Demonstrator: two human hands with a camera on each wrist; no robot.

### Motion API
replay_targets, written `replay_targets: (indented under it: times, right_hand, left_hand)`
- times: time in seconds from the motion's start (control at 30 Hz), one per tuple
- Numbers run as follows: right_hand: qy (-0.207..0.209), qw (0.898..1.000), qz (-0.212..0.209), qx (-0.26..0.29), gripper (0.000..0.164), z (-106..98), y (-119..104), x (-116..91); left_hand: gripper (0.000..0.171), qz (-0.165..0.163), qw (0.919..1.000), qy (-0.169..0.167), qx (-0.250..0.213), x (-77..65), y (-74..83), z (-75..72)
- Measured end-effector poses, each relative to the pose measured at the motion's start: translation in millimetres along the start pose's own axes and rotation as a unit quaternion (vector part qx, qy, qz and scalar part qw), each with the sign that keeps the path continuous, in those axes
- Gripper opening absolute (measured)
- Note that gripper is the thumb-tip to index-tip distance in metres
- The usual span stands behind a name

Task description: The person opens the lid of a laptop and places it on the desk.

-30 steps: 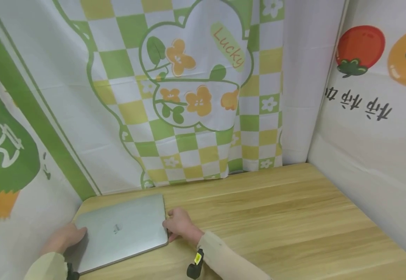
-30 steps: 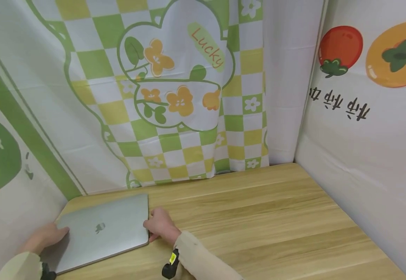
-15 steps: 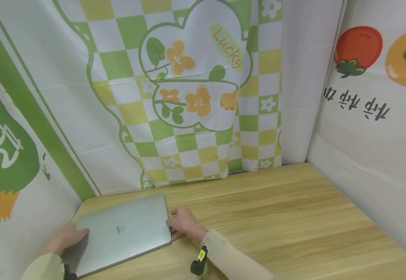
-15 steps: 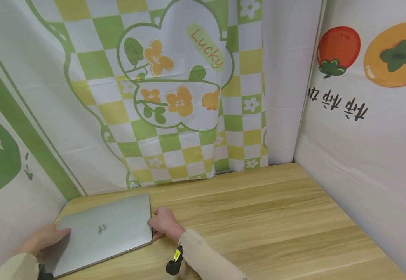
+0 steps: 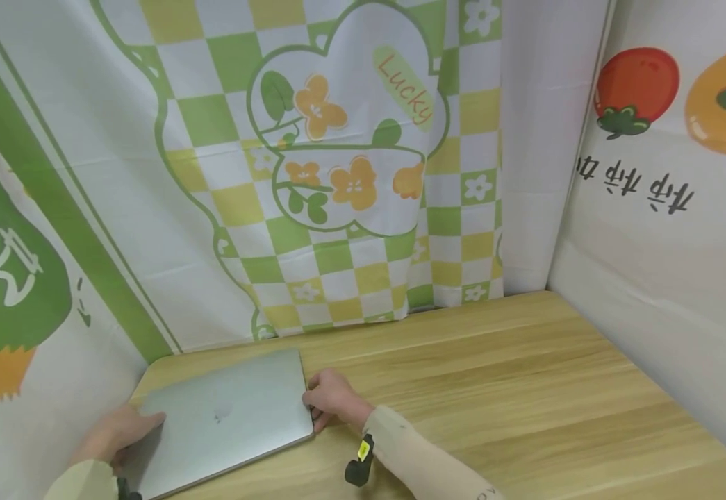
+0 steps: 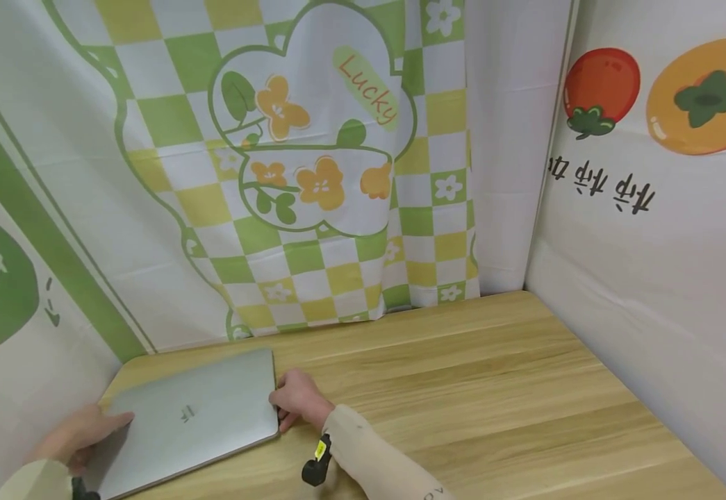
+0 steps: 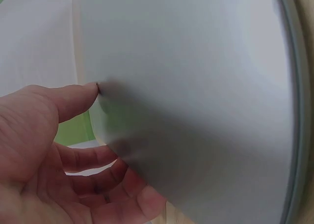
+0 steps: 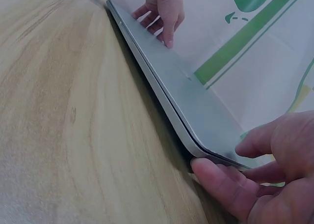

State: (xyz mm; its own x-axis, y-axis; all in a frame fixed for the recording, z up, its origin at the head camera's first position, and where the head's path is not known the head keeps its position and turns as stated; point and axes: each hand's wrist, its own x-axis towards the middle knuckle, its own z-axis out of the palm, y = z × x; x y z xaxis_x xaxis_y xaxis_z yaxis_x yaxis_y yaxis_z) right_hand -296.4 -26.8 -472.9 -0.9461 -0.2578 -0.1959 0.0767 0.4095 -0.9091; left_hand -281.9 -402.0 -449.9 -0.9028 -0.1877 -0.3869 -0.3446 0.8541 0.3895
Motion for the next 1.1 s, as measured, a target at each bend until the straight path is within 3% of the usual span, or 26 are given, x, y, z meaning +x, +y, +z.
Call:
replay_targets:
  times: [0.2,0.37,0.63,0.73,0.87,1.1]
  right_hand:
    - [-0.009,1.000,-0.001,-0.010,0.014,-2,2,1]
    - [-0.014,1.000,0.005,-0.013,0.005,-6,1,2]
    - [-0.018,1.000,0.004,-0.015,0.017,-13,5,3]
    - [-0.018,1.000,0.001,-0.016,0.020,-15,6,4]
    - [-0.018,1.000,0.004,-0.021,0.017,-17,7,4]
    - [-0.018,0.999,0.013,-0.044,0.016,-20,11,4]
  left_hand:
    - [0.065,0.023,0.9989,0.003,-0.040,-6.4,-0.7,3.8]
    - [0.068,0.027,0.9989,0.011,-0.038,-11.0,4.5,5.6]
    - [0.075,0.031,0.9987,0.008,-0.040,-14.0,18.3,6.2]
    - [0.070,0.024,0.9990,0.012,-0.035,-12.5,21.0,6.4]
    - [0.063,0.017,0.9992,0.018,-0.031,-10.5,22.5,7.3]
    - [0.075,0.003,0.9995,0.006,-0.030,-10.4,26.7,11.4]
